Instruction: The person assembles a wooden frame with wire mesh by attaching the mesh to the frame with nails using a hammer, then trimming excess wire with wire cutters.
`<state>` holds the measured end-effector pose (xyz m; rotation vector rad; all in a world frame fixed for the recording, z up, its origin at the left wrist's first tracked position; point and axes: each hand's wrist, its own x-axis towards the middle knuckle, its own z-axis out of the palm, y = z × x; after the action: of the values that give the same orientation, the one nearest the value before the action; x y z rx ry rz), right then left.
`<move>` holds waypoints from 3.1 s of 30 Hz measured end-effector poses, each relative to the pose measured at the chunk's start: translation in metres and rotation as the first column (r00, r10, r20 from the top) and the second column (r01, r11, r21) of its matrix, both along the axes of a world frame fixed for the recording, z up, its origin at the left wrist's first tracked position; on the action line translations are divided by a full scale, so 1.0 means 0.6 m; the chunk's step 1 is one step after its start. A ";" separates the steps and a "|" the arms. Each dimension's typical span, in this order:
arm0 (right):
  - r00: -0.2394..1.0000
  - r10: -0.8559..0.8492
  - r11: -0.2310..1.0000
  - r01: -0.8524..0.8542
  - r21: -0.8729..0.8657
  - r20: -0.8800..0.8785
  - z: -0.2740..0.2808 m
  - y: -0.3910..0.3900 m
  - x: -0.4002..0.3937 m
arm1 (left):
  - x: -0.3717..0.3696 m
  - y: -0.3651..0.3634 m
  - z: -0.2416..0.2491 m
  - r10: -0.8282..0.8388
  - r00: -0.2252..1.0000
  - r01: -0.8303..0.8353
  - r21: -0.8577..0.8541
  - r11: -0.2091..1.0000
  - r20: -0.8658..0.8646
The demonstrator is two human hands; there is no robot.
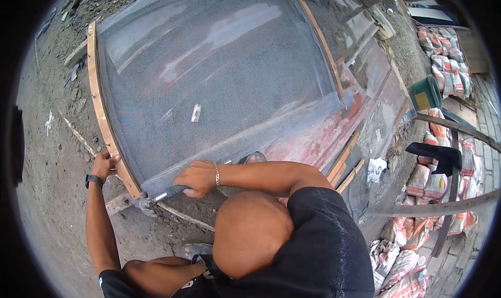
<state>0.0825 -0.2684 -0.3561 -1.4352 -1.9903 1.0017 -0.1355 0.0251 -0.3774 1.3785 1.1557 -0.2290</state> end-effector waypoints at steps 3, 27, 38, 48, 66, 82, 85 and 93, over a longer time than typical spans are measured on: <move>0.963 0.052 0.998 -0.043 -0.039 0.266 -0.013 -0.010 0.003 | 0.006 -0.002 0.009 -0.008 1.000 0.008 -0.011 1.000 -0.023; -0.249 -0.689 -0.137 0.967 0.216 0.680 -0.053 -0.144 0.573 | 0.037 -0.004 0.034 -0.024 0.979 0.032 0.037 0.999 -0.200; 0.018 -0.822 -0.030 0.997 -0.074 0.569 0.004 -0.103 0.513 | 0.028 0.002 0.023 -0.037 0.970 0.047 0.034 0.998 -0.241; 0.632 -0.687 0.592 0.773 -0.227 0.360 0.105 -0.048 0.382 | 0.037 -0.004 0.036 -0.057 0.956 0.085 0.086 0.993 -0.287; -0.622 -0.780 -0.433 0.615 -0.658 -0.068 -0.006 -0.349 0.368 | 0.014 -0.074 0.022 0.206 0.970 -0.042 0.749 0.661 -0.127; -0.700 -0.674 -0.348 0.585 -0.732 -0.239 -0.065 -0.344 0.377 | -0.450 -0.386 -0.129 0.795 0.606 -0.587 0.688 0.426 0.024; -0.728 -0.618 -0.330 0.584 -0.741 -0.298 -0.063 -0.329 0.366 | -0.444 -0.425 -0.154 0.840 0.533 -0.531 0.730 0.429 -0.106; -0.725 -0.630 -0.357 0.589 -0.725 -0.279 -0.053 -0.314 0.354 | -0.322 -0.371 -0.070 0.738 0.412 0.198 0.844 0.499 -0.534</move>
<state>0.2949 -0.4570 -0.3881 -1.4353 0.6168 0.3992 -0.3285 -0.1974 -0.4196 1.8474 2.7338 -0.0751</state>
